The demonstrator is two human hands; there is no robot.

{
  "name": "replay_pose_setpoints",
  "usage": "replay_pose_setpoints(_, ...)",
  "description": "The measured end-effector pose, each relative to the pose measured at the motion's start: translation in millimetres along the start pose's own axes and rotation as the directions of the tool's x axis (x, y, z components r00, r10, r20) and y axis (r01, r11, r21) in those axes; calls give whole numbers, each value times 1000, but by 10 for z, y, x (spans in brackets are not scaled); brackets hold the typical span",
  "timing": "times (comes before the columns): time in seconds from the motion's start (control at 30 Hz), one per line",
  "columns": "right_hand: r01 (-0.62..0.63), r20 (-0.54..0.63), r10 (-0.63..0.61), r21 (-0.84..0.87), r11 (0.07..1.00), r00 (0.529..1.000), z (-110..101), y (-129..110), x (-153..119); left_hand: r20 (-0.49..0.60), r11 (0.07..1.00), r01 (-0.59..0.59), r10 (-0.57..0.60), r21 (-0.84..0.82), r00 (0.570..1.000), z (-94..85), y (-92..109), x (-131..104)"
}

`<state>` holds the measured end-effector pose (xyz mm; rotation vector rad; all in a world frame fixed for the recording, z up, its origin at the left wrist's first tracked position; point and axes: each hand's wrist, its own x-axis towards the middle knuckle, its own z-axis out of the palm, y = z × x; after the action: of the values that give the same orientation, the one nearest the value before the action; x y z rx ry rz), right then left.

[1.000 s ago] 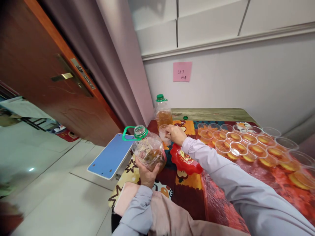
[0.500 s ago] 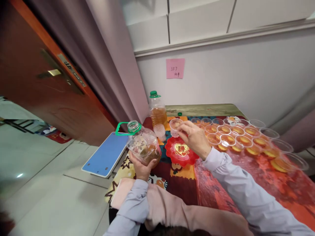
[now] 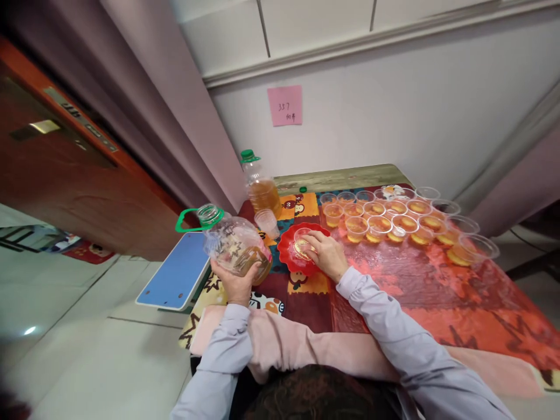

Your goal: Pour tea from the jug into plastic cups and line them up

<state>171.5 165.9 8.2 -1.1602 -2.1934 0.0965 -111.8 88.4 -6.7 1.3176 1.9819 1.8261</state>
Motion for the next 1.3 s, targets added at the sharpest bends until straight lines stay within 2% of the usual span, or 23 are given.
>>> replay_pose_setpoints(0.1,-35,-76,33,-19,999,997,-30,-19,-10,39,999,34,-35,30,999,-10,36,69)
replay_pose_setpoints(0.2,-137,-140,137,7,991,981,22,-41,-5,45,1000,4,-5,24,999,-60,141,145)
replay_pose_setpoints(0.27,-199,-145,203,40,979,968,101,-55,3,48,999,-34,33,35,998,-129,287,208)
replay_pose_setpoints(0.33,-232,-150,242,76,970,959,185,-69,5,96,993,-93,87,69,992,-232,494,286)
replay_pose_setpoints(0.47,-170,-266,206,149,974,942,243,-110,-21,268,944,-227,160,241,950,-490,966,448)
replay_pose_setpoints(0.6,-83,-403,220,331,940,888,91,-273,-40,442,864,-330,145,379,886,-685,1287,521)
replay_pose_setpoints(0.67,-84,-318,297,542,836,900,-16,-450,-41,495,841,-340,101,421,863,-739,1367,524)
replay_pose_setpoints(0.73,-177,-87,364,756,631,927,-95,-683,-44,541,817,-348,53,460,839,-772,1410,523)
replay_pose_setpoints(0.77,-253,51,380,825,505,924,-117,-808,-47,566,804,-358,32,475,824,-785,1422,524)
replay_pose_setpoints(0.83,-404,293,383,880,250,876,-117,-1039,-56,614,781,-382,-2,494,789,-809,1435,533)
replay_pose_setpoints(0.87,-455,378,379,880,136,845,-99,-1134,-60,635,771,-394,-17,501,772,-821,1438,540)
replay_pose_setpoints(0.93,-488,466,368,872,-39,804,-36,-1269,-68,663,749,-407,-58,523,746,-846,1441,559)
replay_pose_setpoints(0.97,-474,474,365,875,-96,801,4,-1308,-72,670,736,-409,-80,539,738,-859,1443,569)
replay_pose_setpoints(1.13,-377,441,336,894,-241,832,199,-1327,-94,682,673,-457,-99,582,724,-911,1483,617)
replay_pose_setpoints(1.3,-384,446,311,891,-240,840,253,-1291,-109,683,575,-495,-161,651,712,-904,1616,675)
